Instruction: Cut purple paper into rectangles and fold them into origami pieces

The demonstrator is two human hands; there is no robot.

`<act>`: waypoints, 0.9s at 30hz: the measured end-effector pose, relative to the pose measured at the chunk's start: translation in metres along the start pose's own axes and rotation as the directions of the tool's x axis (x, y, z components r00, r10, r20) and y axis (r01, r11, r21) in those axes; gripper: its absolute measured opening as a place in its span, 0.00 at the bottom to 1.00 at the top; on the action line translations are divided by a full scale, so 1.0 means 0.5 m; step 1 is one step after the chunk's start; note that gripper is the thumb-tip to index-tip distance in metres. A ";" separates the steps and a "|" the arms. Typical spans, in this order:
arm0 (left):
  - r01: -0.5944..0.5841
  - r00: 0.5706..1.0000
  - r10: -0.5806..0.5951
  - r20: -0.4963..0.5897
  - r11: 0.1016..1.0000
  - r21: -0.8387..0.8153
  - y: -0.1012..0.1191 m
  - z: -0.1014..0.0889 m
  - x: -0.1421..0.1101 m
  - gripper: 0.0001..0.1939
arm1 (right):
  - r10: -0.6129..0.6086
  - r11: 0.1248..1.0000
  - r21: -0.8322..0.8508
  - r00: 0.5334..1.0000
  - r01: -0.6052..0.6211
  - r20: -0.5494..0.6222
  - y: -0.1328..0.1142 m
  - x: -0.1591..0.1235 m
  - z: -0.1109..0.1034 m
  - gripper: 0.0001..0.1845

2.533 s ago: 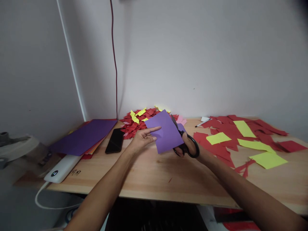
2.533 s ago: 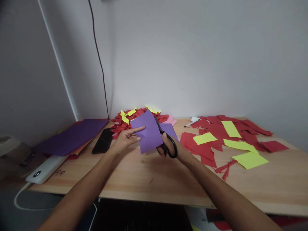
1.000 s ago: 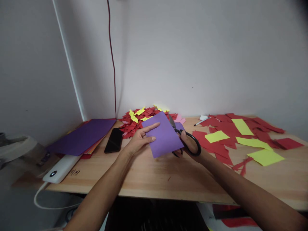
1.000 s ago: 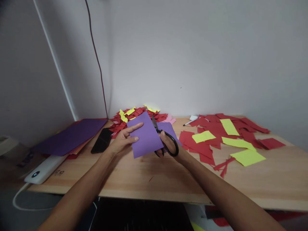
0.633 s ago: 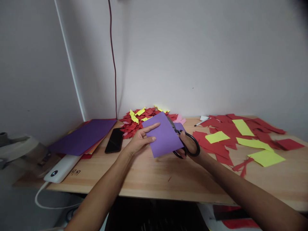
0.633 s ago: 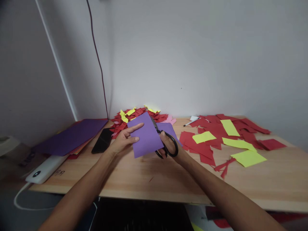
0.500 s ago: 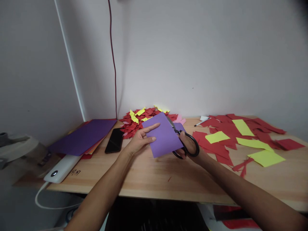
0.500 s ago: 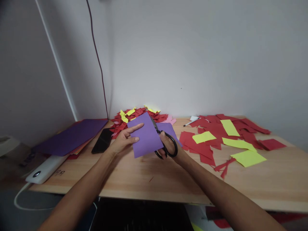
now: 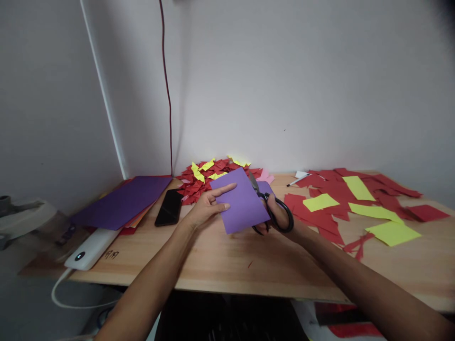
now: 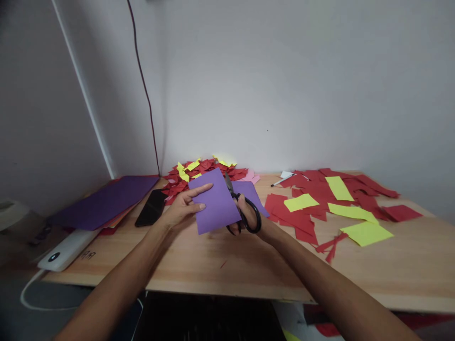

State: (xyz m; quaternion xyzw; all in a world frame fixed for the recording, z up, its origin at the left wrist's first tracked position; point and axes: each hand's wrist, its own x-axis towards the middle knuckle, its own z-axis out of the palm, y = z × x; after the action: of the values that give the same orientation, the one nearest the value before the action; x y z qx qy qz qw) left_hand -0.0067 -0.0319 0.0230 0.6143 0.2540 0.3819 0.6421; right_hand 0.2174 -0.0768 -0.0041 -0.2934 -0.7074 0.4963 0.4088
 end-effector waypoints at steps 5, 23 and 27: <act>0.027 0.996 -0.022 0.089 0.998 -0.054 -0.007 0.000 -0.001 0.33 | 0.031 1.000 -0.002 0.998 -0.031 -0.051 -0.006 0.000 0.000 0.49; 0.015 0.996 -0.011 0.090 0.999 -0.048 -0.013 0.006 0.001 0.33 | 0.050 0.999 0.004 0.957 -0.051 -0.285 -0.005 -0.006 0.014 0.45; 0.019 0.996 -0.016 0.086 0.999 -0.034 -0.012 0.006 0.000 0.33 | 0.054 0.998 0.005 0.961 -0.055 -0.272 0.015 0.000 0.004 0.45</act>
State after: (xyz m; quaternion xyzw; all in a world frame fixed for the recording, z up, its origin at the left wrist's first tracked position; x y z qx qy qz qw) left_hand -0.0035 -0.0335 0.0172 0.6166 0.2249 0.3540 0.6663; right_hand 0.2160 -0.0753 -0.0113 -0.3786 -0.6370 0.4615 0.4877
